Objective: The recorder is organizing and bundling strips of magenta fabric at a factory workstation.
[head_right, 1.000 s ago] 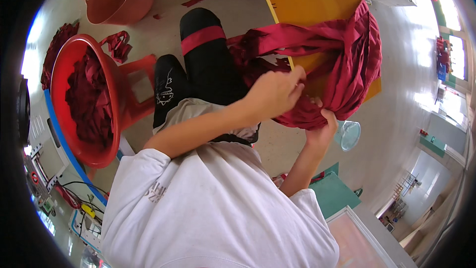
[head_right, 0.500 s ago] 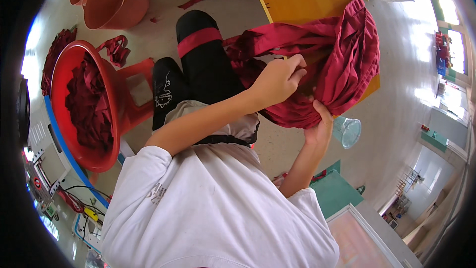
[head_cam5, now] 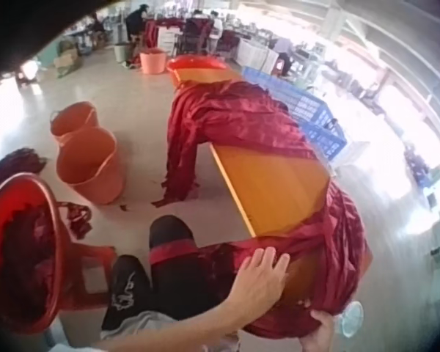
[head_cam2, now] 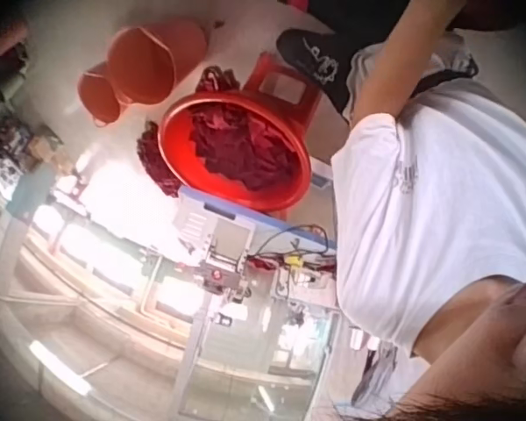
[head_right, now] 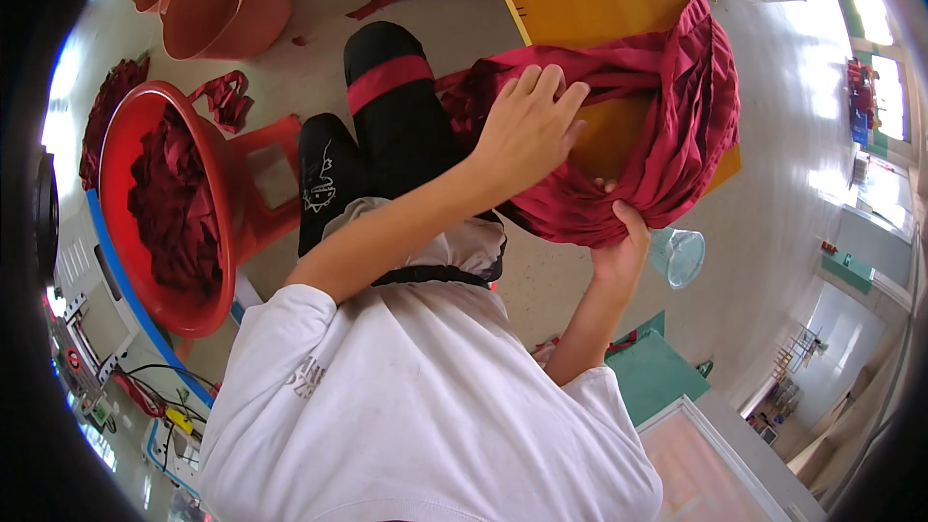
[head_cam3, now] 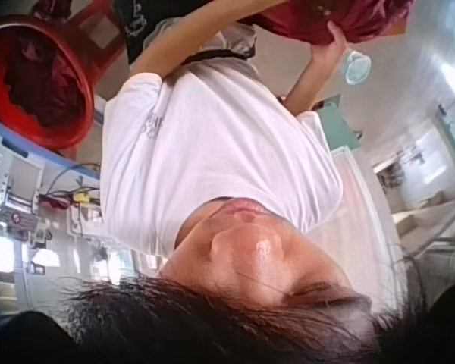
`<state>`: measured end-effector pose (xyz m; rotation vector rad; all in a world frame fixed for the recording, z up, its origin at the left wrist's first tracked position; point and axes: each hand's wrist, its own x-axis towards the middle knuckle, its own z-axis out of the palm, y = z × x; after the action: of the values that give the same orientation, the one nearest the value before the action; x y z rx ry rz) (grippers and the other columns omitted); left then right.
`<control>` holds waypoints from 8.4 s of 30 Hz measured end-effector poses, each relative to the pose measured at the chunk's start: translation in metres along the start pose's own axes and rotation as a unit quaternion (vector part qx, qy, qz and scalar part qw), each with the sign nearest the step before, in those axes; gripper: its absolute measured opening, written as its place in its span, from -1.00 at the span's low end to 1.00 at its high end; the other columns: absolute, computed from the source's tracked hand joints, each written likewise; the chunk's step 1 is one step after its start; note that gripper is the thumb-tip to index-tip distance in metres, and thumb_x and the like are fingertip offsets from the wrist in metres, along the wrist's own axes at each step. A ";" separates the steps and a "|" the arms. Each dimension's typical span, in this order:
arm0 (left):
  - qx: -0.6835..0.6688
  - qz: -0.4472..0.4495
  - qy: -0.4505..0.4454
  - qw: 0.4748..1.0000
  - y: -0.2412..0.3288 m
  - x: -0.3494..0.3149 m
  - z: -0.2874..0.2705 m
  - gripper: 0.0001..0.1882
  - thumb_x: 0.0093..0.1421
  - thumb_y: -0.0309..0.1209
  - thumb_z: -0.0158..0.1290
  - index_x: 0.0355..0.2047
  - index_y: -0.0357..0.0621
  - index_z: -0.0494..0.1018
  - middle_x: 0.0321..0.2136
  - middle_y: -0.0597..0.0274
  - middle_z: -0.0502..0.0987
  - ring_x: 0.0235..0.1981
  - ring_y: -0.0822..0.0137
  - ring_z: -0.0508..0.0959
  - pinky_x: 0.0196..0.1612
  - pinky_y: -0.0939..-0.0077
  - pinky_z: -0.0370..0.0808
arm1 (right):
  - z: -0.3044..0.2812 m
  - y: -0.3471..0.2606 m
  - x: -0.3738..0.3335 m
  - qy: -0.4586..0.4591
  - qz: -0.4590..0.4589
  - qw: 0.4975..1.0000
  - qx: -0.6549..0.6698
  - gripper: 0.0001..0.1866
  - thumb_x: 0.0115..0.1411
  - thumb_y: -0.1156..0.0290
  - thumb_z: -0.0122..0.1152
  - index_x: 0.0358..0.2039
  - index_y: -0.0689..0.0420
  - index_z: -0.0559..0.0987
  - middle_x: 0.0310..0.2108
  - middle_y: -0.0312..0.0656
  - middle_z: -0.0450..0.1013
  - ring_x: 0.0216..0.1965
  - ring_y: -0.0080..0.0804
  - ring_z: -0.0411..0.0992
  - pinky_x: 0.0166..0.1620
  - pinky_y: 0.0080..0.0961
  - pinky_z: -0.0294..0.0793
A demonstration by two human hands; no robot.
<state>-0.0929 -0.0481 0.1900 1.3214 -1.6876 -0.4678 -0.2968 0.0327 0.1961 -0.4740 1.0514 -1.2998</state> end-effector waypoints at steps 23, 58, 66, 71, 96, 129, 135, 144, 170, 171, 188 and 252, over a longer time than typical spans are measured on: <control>-0.360 -0.112 -0.221 0.899 0.025 -0.038 -0.011 -0.88 0.12 -0.47 0.10 -0.39 -0.30 0.52 -0.62 0.05 0.50 -0.63 0.30 0.48 -0.48 0.47 0.42 | 0.031 -0.009 0.003 0.099 0.043 0.994 -0.015 -0.37 -0.01 0.60 0.15 0.17 0.31 0.38 0.04 0.01 0.50 0.07 -0.14 0.48 0.20 -0.26 0.42; -0.283 -0.128 -0.135 0.941 0.008 -0.026 -0.005 -0.87 0.06 -0.47 0.13 -0.36 -0.24 0.56 -0.43 0.01 0.56 -0.34 -0.01 0.57 -0.23 0.22 0.51 | 0.000 -0.002 0.004 0.040 0.024 0.999 -0.023 -0.52 0.02 0.57 0.14 0.02 0.39 0.45 -0.11 0.00 0.54 0.01 -0.09 0.49 0.21 -0.19 0.39; -0.126 -0.166 0.066 0.976 -0.045 -0.004 0.009 -0.67 0.13 -0.37 0.21 -0.14 -0.20 0.40 -0.27 -0.03 0.52 -0.17 -0.05 0.50 -0.06 0.16 0.42 | 0.011 -0.002 0.002 0.037 -0.005 0.998 -0.048 -0.55 0.04 0.62 0.17 0.01 0.37 0.45 -0.16 0.02 0.54 -0.02 -0.08 0.49 0.19 -0.19 0.42; -0.131 -0.197 -0.083 0.968 -0.047 -0.002 -0.004 -0.72 0.12 -0.34 0.22 -0.26 -0.21 0.42 -0.25 -0.02 0.55 -0.26 -0.06 0.51 -0.14 0.12 0.44 | 0.017 -0.003 0.002 0.049 0.004 0.998 -0.041 -0.53 0.04 0.63 0.16 0.02 0.37 0.43 -0.16 0.03 0.54 -0.02 -0.08 0.50 0.18 -0.20 0.43; -0.328 -0.138 -0.092 0.930 0.012 -0.021 -0.012 -0.80 0.18 -0.39 0.18 -0.39 -0.25 0.42 -0.57 -0.01 0.49 -0.57 0.09 0.49 -0.44 0.29 0.40 | 0.023 -0.003 0.002 0.072 0.016 0.996 -0.050 -0.53 0.10 0.59 0.17 0.07 0.33 0.43 -0.10 -0.03 0.55 -0.03 -0.15 0.52 0.13 -0.25 0.49; -0.162 -0.183 0.012 0.970 -0.041 -0.032 0.014 -0.80 0.10 -0.45 0.20 -0.34 -0.22 0.41 -0.41 0.02 0.55 -0.31 -0.02 0.51 -0.21 0.15 0.46 | 0.013 -0.002 0.003 0.082 0.000 0.996 -0.036 -0.31 0.01 0.66 0.26 0.21 0.27 0.33 0.10 -0.07 0.43 0.12 -0.08 0.43 0.25 -0.07 0.37; -0.055 -0.163 -0.037 0.984 -0.047 -0.032 0.003 -0.86 0.14 -0.45 0.19 -0.39 -0.17 0.42 -0.43 0.08 0.53 -0.38 -0.01 0.56 -0.38 0.23 0.48 | 0.014 -0.004 0.002 0.088 0.016 0.995 -0.043 -0.29 0.00 0.65 0.27 0.22 0.26 0.32 0.10 -0.07 0.42 0.13 -0.07 0.42 0.26 -0.05 0.36; -0.260 -0.101 0.004 0.960 -0.015 -0.028 -0.010 -0.91 0.15 -0.49 0.15 -0.39 -0.19 0.45 -0.48 0.01 0.51 -0.41 -0.01 0.53 -0.35 0.22 0.44 | 0.015 -0.005 0.002 0.092 0.011 0.994 -0.063 -0.29 0.00 0.64 0.27 0.22 0.26 0.32 0.10 -0.06 0.43 0.11 -0.05 0.43 0.25 -0.06 0.38; -0.163 -0.140 -0.025 0.976 -0.046 -0.031 0.010 -0.79 0.08 -0.44 0.22 -0.32 -0.20 0.43 -0.44 0.10 0.54 -0.26 0.02 0.50 -0.15 0.20 0.43 | 0.016 -0.004 0.003 0.100 0.018 0.993 -0.061 -0.28 0.03 0.66 0.31 0.23 0.15 0.32 0.09 -0.11 0.44 0.09 -0.11 0.44 0.23 -0.07 0.40; -0.164 -0.140 -0.024 0.976 -0.044 -0.030 0.011 -0.79 0.08 -0.44 0.22 -0.32 -0.20 0.43 -0.44 0.10 0.54 -0.26 0.02 0.50 -0.15 0.20 0.43 | 0.016 -0.005 0.003 0.094 0.021 0.994 -0.059 -0.29 0.03 0.66 0.31 0.23 0.15 0.32 0.09 -0.11 0.44 0.10 -0.11 0.44 0.24 -0.06 0.39; -0.162 0.019 -0.106 0.981 0.028 -0.058 -0.006 -0.80 0.06 -0.46 0.15 -0.27 -0.16 0.50 -0.32 0.10 0.47 -0.27 0.06 0.52 -0.23 0.21 0.49 | 0.005 -0.006 0.006 0.085 0.046 0.990 -0.099 -0.35 0.11 0.55 0.27 0.23 0.25 0.31 0.08 -0.05 0.46 0.05 -0.15 0.48 0.16 -0.25 0.48; -0.217 0.009 -0.071 0.973 0.000 -0.060 0.010 -0.90 0.08 -0.44 0.21 -0.44 -0.18 0.51 -0.39 0.06 0.51 -0.25 -0.01 0.51 -0.20 0.22 0.46 | 0.048 -0.001 0.021 0.146 -0.007 0.966 -0.212 -0.20 -0.04 0.70 0.37 0.25 0.22 0.30 0.09 -0.13 0.43 0.06 -0.22 0.45 0.14 -0.31 0.44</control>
<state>-0.1005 0.0044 0.1594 0.9688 -1.5930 -0.8835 -0.2590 0.0005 0.2125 -0.6224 1.5907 -1.1781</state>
